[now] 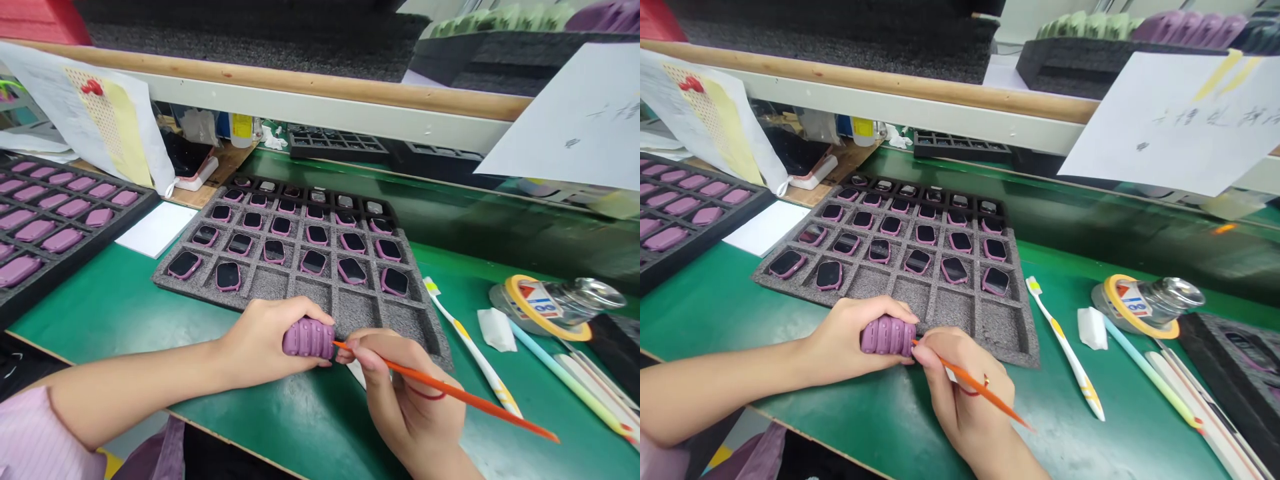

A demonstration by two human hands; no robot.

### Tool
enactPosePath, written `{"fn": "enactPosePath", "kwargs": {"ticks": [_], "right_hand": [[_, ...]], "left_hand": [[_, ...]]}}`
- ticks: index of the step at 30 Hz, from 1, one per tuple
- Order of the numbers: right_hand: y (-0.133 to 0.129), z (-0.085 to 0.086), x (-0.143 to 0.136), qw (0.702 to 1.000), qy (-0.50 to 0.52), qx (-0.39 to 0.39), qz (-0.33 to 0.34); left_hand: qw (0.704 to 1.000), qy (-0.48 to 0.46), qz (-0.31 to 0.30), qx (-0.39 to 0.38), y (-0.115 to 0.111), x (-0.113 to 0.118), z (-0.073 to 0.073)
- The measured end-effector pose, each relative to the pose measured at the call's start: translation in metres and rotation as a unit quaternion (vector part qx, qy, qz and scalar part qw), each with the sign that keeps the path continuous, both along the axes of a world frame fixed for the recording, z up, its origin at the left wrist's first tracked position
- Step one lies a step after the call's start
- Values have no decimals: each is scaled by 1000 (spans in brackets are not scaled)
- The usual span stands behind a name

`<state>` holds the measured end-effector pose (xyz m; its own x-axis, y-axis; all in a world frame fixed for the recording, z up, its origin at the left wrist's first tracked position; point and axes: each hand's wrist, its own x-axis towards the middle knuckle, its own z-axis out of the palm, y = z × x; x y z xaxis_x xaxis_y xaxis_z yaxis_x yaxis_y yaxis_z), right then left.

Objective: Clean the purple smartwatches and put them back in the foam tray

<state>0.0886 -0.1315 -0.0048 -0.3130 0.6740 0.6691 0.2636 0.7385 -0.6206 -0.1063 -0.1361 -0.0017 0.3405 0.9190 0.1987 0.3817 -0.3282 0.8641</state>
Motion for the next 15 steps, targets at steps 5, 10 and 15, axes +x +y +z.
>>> {"fn": "enactPosePath", "kwargs": {"ticks": [5,10,15], "right_hand": [[-1,-2,-5,996,-56,-53,-34],[4,-11,-12,929,38,-369,24],[7,-2,-11,906,213,-365,15]], "left_hand": [[998,21,-39,33,-1,0,-3],[999,13,10,38,-1,-1,-5],[999,-5,-4,32,-1,-3,-5]]}}
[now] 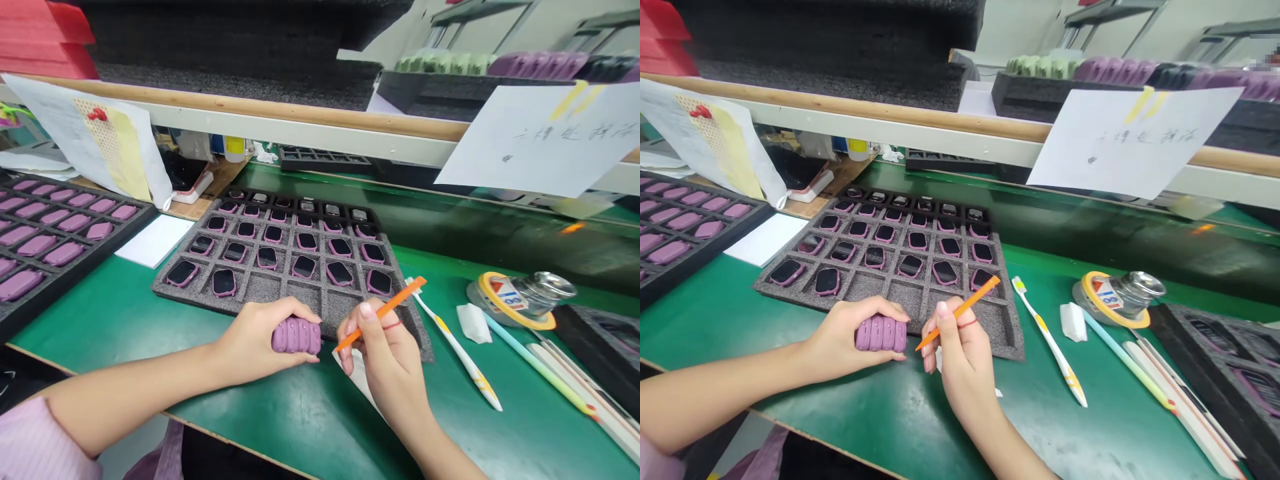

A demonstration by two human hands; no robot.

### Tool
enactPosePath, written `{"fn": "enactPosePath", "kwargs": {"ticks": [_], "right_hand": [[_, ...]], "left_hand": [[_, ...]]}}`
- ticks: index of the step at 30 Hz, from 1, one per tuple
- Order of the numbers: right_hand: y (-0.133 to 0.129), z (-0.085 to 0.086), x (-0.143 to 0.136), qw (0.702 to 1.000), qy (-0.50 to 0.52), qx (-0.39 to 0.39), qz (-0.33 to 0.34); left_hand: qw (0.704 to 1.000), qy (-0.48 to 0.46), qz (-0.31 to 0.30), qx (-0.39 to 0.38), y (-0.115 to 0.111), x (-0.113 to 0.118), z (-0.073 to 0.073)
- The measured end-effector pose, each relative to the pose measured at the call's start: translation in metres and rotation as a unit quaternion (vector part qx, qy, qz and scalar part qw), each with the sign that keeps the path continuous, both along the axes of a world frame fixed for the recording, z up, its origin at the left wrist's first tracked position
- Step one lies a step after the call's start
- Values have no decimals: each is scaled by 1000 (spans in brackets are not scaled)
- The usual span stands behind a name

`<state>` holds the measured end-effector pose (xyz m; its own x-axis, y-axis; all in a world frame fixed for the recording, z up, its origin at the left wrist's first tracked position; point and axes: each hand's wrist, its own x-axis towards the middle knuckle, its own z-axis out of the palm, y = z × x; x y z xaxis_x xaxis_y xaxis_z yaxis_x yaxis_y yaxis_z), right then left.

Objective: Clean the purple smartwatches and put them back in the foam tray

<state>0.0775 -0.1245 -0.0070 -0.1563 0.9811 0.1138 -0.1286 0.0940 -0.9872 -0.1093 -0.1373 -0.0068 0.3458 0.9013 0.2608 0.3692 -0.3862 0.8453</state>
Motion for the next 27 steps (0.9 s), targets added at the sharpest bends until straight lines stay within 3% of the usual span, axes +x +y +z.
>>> {"fn": "enactPosePath", "kwargs": {"ticks": [4,9,17,20,24,27], "right_hand": [[-2,0,4,990,-39,127,-44],[-5,-8,9,943,-142,297,-44],[-7,-6,9,892,-205,403,7],[-8,-7,5,910,-219,353,-7],[-9,-15,-2,974,-184,131,25],[-7,-19,-7,987,-150,22,61]], "left_hand": [[1000,-13,4,-18,0,0,1],[999,-17,4,-33,1,1,3],[1000,-8,6,-28,1,1,1],[1000,-8,-13,-19,0,2,-1],[1000,-12,-6,-9,1,1,-2],[1000,-15,18,-20,1,0,0]]}}
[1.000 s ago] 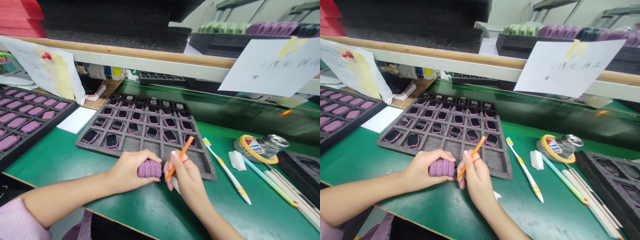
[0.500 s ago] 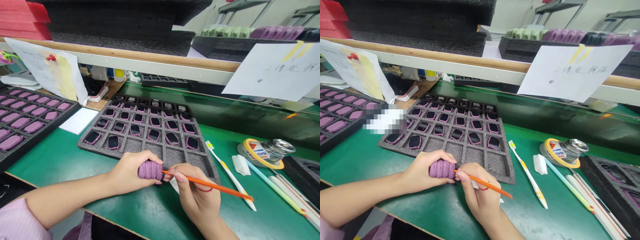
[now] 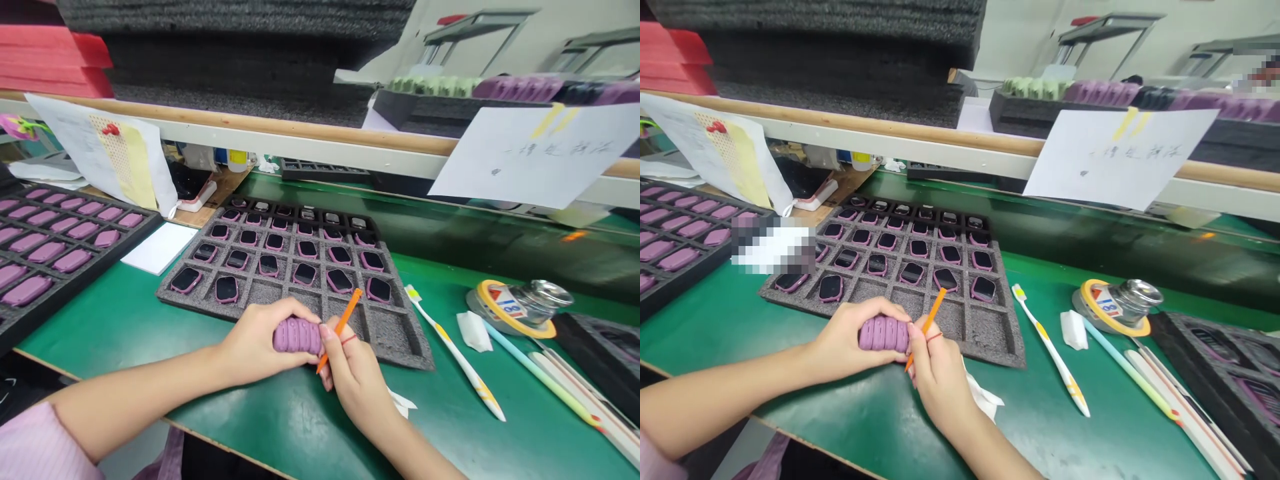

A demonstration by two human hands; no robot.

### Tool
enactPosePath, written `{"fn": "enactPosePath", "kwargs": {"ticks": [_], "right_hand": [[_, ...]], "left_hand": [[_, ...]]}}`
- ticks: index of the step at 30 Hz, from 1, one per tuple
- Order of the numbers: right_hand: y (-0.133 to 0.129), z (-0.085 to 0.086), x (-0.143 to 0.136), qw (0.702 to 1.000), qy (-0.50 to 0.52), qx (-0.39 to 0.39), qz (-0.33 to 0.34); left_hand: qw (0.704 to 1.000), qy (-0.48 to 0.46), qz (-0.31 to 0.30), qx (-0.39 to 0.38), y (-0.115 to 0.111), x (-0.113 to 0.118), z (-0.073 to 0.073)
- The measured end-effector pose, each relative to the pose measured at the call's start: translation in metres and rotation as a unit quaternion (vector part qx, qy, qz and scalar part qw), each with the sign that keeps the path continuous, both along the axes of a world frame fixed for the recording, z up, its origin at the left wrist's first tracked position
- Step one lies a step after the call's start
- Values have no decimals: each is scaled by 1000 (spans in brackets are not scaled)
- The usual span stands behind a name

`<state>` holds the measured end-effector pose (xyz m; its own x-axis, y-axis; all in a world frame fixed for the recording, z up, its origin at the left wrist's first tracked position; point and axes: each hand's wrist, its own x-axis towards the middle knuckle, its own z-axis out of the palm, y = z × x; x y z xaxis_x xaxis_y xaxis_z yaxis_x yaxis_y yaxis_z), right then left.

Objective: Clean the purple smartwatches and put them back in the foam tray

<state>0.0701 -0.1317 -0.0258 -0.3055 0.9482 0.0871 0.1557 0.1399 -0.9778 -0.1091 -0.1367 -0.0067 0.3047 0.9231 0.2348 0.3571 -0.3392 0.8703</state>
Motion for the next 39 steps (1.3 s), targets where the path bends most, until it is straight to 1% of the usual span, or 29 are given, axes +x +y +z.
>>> {"fn": "enactPosePath", "kwargs": {"ticks": [2,4,6,8,11,14,16,19,21,22,24,28,31,32,34,36,37,39], "right_hand": [[2,2,-2,999,42,-18,-16],[4,6,-1,993,106,-21,-37],[5,9,0,988,150,8,-48],[5,9,2,985,154,55,-54],[3,6,4,982,130,124,-56],[0,4,5,975,88,202,-42],[-1,5,6,964,56,257,-33],[-1,6,7,940,-9,340,-20],[-1,6,6,931,-37,364,-17],[-2,6,5,934,-37,356,-15],[-3,6,4,950,-13,313,-7],[-2,6,0,981,36,188,4],[2,6,-2,995,89,36,13],[4,6,-3,993,114,-20,24],[8,8,-4,980,164,-103,39],[11,12,-1,971,195,-134,20],[12,16,2,971,201,-127,-2],[16,25,14,978,178,-98,-45]], "left_hand": [[1000,3,-14,-8,0,-1,1],[1000,2,-21,-17,-1,-1,1],[999,-5,-17,-27,-1,-1,2],[999,-10,-15,-31,-1,-1,2],[999,-21,-12,-38,-1,-1,2],[998,-37,-16,-45,-1,0,2],[998,-39,-22,-46,-1,0,2],[998,-38,-25,-44,0,0,2],[998,-37,-25,-43,1,0,1],[998,-37,-27,-43,1,0,0],[998,-40,-32,-42,1,-1,-1],[997,-47,-41,-47,0,-2,-2],[998,-34,-30,-47,1,-3,-1],[998,-26,-21,-45,1,-3,0],[999,-14,-12,-40,2,-4,1],[999,-13,-20,-33,3,-4,1],[999,-15,-26,-31,4,-5,1],[999,-20,-34,-32,4,-5,1]]}}
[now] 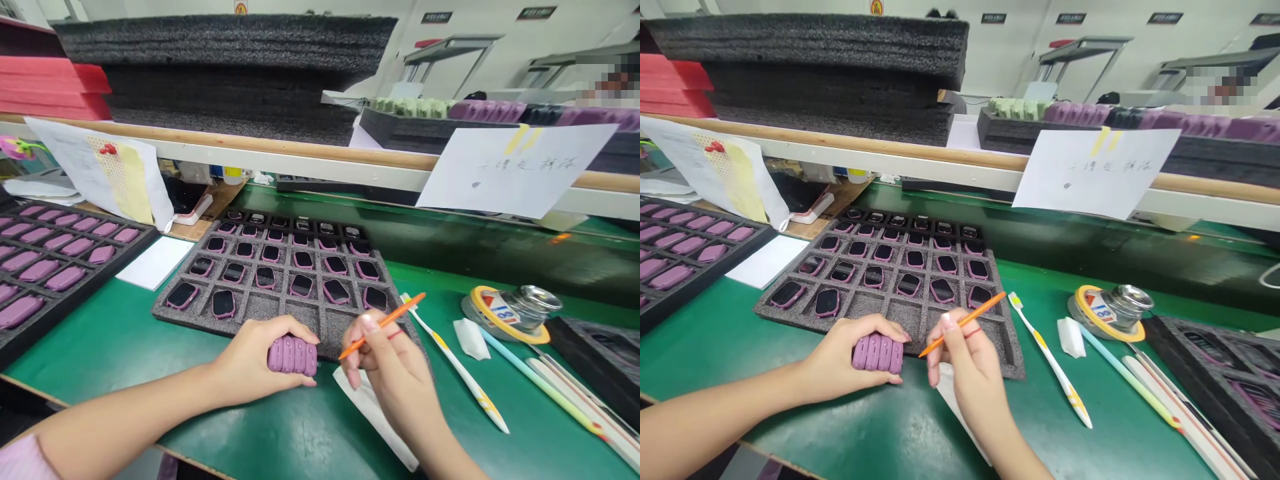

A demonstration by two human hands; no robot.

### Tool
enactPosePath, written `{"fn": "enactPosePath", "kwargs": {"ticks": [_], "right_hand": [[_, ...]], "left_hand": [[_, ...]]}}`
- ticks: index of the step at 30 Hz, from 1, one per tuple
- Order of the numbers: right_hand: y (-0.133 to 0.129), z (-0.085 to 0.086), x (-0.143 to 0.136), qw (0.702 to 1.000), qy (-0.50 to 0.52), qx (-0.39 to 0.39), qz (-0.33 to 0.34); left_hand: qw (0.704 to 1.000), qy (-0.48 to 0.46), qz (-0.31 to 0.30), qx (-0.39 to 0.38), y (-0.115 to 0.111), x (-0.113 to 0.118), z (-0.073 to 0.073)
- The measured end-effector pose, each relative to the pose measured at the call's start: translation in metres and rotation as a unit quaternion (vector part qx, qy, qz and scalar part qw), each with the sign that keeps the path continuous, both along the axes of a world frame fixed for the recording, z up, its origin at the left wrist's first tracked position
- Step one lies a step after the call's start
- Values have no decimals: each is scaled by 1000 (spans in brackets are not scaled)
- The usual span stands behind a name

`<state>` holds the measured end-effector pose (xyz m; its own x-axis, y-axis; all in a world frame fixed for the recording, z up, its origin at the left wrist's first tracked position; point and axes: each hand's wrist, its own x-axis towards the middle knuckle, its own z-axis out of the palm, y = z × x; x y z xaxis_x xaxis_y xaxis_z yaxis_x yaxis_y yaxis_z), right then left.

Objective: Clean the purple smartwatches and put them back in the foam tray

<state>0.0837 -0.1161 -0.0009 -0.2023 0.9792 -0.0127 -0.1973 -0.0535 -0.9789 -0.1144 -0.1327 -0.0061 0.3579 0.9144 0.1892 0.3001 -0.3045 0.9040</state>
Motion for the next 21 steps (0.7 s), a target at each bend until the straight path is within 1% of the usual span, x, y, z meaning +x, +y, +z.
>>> {"fn": "enactPosePath", "kwargs": {"ticks": [2,3,4,5,6,7,8,9,10,11,15,18,21], "right_hand": [[7,9,18,995,-72,40,-49],[12,12,29,987,-129,62,-73],[17,15,41,971,-200,82,-100],[24,16,53,946,-283,97,-129],[31,16,65,908,-375,103,-153],[37,16,76,864,-465,97,-166],[43,15,85,821,-539,83,-169],[48,14,93,786,-592,65,-164],[52,12,100,764,-625,47,-153],[55,10,105,754,-642,34,-137],[57,0,114,746,-660,19,-90],[56,-5,118,744,-663,19,-80],[56,-6,122,752,-654,20,-80]], "left_hand": [[1000,-1,0,-7,0,-1,0],[1000,-3,0,-11,-1,-1,0],[1000,-5,0,-13,-1,-2,0],[1000,-6,-1,-16,-1,-2,0],[1000,-6,-1,-18,-2,-2,0],[1000,-6,-1,-20,-2,-3,1],[1000,-4,0,-23,-2,-3,1],[1000,0,1,-25,-2,-3,1],[1000,5,2,-27,-2,-3,1],[1000,11,4,-28,-1,-2,1],[999,31,13,-34,-2,-2,0],[998,33,22,-47,-2,-3,1],[998,37,24,-51,-2,-3,2]]}}
